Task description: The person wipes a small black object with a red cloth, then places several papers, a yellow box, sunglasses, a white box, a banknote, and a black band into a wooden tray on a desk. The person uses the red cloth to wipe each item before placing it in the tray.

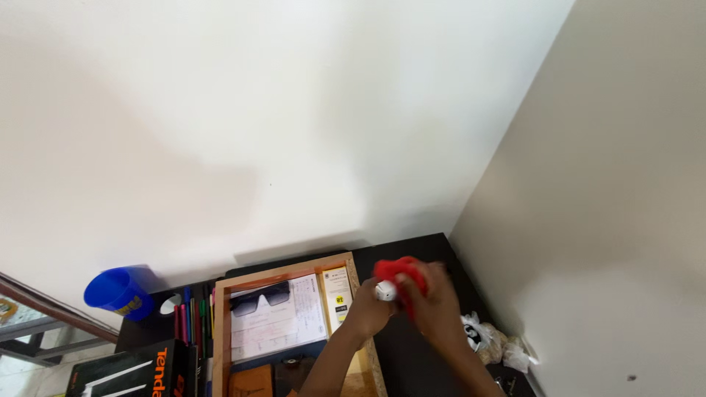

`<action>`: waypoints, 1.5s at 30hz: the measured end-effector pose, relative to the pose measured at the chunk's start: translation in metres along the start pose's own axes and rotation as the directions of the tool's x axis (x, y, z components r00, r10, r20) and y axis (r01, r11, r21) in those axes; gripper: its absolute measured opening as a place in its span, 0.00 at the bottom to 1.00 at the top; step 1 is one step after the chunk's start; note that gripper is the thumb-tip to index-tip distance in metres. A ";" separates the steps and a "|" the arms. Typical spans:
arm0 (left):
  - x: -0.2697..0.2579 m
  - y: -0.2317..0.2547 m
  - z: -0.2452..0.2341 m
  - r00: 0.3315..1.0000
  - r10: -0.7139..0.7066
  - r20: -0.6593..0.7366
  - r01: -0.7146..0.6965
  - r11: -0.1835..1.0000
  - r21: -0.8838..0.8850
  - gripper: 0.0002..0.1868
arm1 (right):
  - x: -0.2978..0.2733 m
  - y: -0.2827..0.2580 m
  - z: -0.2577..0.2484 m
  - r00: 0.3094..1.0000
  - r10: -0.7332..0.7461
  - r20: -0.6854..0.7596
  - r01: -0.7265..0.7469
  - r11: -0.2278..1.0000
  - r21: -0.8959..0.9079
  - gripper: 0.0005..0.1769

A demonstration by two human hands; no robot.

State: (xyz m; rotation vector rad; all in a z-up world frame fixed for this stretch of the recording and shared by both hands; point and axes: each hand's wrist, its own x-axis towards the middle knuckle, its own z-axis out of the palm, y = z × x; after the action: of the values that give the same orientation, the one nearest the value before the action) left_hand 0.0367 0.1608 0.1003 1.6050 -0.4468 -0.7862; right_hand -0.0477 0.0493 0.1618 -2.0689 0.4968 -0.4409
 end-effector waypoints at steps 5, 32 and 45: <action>-0.019 0.039 0.009 1.000 0.005 -0.027 -0.004 0.999 0.037 0.36 | 0.000 0.019 -0.014 0.986 0.168 -0.018 -0.166 0.983 0.076 0.28; 0.005 0.022 0.003 0.940 -0.300 -0.161 0.250 0.929 -0.274 0.26 | -0.038 -0.041 -0.010 0.985 0.029 -0.169 -0.010 0.994 0.113 0.13; -0.010 0.016 0.017 0.956 -0.293 0.031 0.287 0.902 -0.322 0.50 | -0.047 -0.026 0.009 0.990 -0.065 -0.128 0.071 0.996 0.046 0.17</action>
State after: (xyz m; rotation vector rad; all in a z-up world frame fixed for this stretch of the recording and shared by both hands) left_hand 0.0201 0.1529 0.1177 1.3812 -0.0547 -1.0131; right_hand -0.0791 0.0921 0.1738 -2.0219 0.4860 -0.6219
